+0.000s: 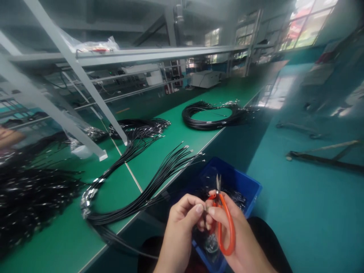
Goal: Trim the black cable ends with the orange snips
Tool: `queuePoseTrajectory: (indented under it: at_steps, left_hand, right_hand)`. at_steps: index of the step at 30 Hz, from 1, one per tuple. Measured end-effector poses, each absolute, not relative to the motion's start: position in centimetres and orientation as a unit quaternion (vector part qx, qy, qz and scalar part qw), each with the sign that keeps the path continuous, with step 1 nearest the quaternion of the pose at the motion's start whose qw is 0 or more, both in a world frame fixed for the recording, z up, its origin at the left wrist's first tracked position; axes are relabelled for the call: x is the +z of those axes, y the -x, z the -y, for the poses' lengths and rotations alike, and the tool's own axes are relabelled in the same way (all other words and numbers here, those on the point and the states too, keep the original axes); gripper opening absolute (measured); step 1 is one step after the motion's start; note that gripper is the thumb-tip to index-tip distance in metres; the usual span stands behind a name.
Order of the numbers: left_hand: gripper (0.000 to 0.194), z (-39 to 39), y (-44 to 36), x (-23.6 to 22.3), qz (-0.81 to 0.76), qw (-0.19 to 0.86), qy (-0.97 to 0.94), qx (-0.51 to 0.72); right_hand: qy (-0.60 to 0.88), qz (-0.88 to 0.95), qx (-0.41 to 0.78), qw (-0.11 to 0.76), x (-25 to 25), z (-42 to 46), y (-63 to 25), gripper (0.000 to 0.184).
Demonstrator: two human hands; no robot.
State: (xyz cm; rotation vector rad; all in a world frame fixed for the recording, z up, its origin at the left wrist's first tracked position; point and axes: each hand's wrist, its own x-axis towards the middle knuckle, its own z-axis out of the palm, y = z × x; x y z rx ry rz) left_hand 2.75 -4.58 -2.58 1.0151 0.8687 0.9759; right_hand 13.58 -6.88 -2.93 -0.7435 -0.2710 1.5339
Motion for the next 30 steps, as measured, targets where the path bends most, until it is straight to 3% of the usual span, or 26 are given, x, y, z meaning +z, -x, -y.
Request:
queuePoseTrajectory:
  at_steps: [11,14,18,21,23,28,30]
  left_hand:
    - [0.012,4.3,-3.0,-2.3,-0.393,0.647,-0.454,0.469]
    - [0.003,4.3,-2.3,-2.0,-0.462,0.508,-0.546,0.480]
    - [0.021,4.5,-1.7,-1.8,-0.460,0.219,-0.745,0.431]
    - [0.022,4.5,-1.3,-2.1,-0.451,0.106,-0.790,0.401]
    - [0.019,4.5,-1.0,-2.2,-0.480,0.126,-0.765,0.410]
    - [0.008,4.8,-1.3,-2.0,-0.463,0.455,-0.650,0.395]
    - [0.008,4.9,-1.6,-2.1,-0.449,0.522,-0.603,0.402]
  right_hand:
    - [0.334,0.123,0.670,0.652,-3.3,6.7,-13.8,0.023]
    - [0.343,0.116,0.669,0.649,-3.1,6.6,-13.8,0.024]
    - [0.338,0.099,0.674,0.650,-2.8,6.5,-13.6,0.028]
    - [0.337,0.099,0.671,0.653,-2.6,6.4,-13.5,0.026]
    - [0.342,0.103,0.672,0.649,-2.6,6.5,-13.4,0.024]
    - [0.334,0.117,0.676,0.646,-2.7,6.4,-13.4,0.017]
    - [0.336,0.127,0.675,0.644,-2.7,6.3,-13.3,0.017]
